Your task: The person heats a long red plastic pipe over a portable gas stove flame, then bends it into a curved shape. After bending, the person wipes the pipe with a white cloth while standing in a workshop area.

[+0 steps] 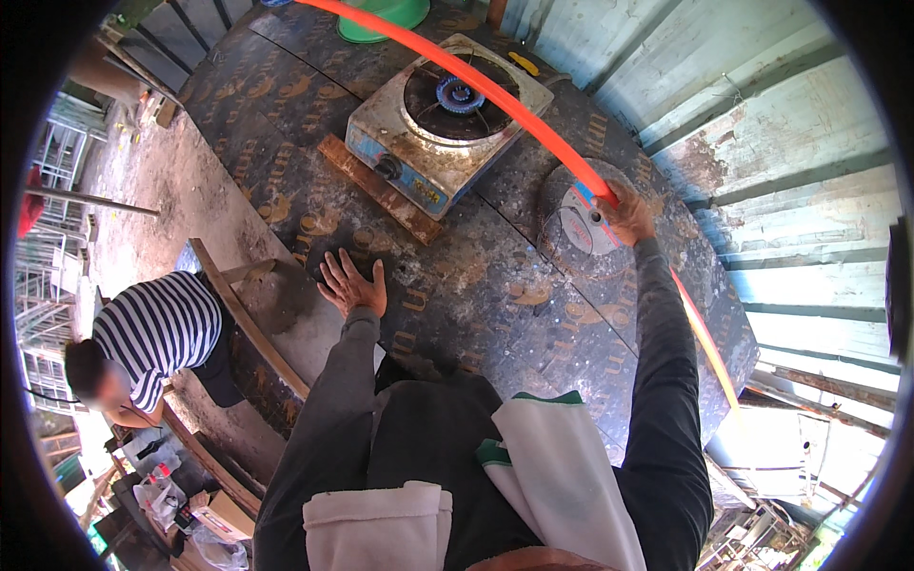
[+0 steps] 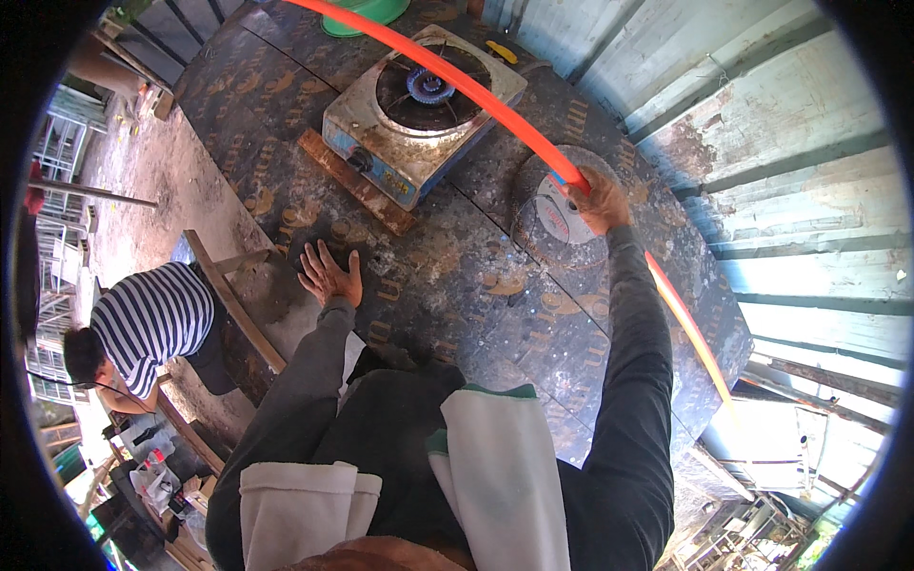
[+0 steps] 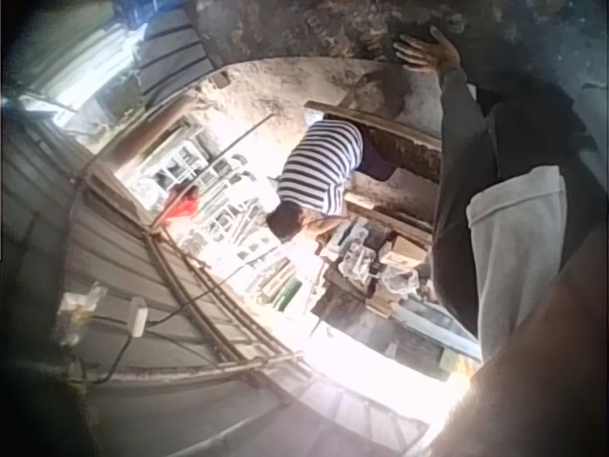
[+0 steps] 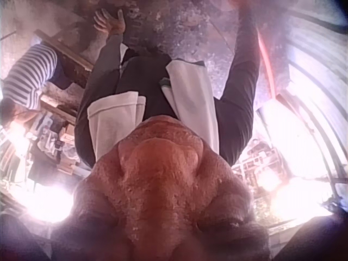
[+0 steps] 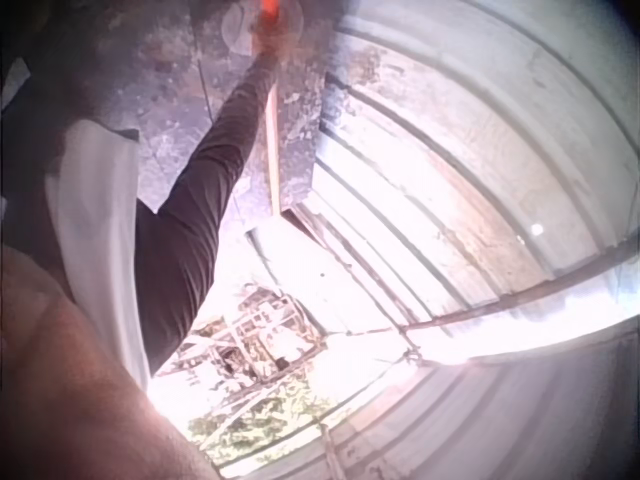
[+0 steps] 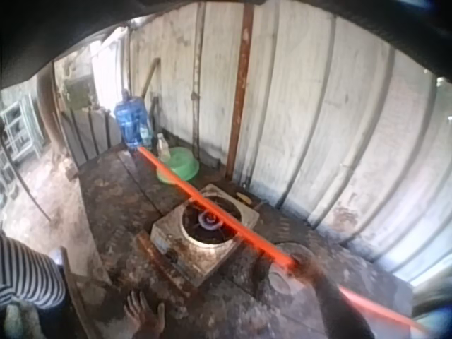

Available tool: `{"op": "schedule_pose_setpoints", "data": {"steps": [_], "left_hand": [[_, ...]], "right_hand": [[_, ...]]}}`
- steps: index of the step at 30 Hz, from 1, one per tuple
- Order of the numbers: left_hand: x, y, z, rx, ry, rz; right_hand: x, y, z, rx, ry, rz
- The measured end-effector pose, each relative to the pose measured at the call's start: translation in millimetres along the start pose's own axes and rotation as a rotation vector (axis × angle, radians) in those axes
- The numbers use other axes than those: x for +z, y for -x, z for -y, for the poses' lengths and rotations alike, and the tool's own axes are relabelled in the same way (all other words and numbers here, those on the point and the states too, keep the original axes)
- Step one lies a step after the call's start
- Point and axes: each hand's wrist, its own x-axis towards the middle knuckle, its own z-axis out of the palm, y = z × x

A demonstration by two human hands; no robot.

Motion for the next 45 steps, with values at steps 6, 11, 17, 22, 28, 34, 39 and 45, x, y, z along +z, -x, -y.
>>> {"op": "schedule_pose_setpoints", "data": {"steps": [6, 11, 17, 22, 28, 34, 39, 45], "left_hand": [[-1, 0, -2, -0.004, -0.002, 0.003], [2, -1, 1, 0.005, 0.02, -0.018], [0, 0, 1, 0.003, 0.011, -0.018], [-4, 0, -6, -0.006, -0.027, 0.022], [-3, 0, -2, -0.015, -0.031, 0.033], [7, 2, 4, 0.012, -0.012, -0.03], [1, 3, 0, 0.014, -0.009, -0.034], [-5, 0, -5, -0.002, -0.017, -0.021]], "right_hand": [[-6, 1, 2, -0.098, -0.136, -0.041], [-5, 1, 1, -0.045, 0.039, -0.029], [-1, 3, 12, 0.043, -0.116, -0.029], [4, -2, -1, -0.172, 0.107, -0.169], [5, -1, 10, -0.007, 0.044, -0.061], [-1, -1, 25, 0.003, 0.155, -0.026], [5, -1, 20, 0.007, 0.133, -0.026], [4, -5, 26, 0.024, 0.087, 0.009]]}}
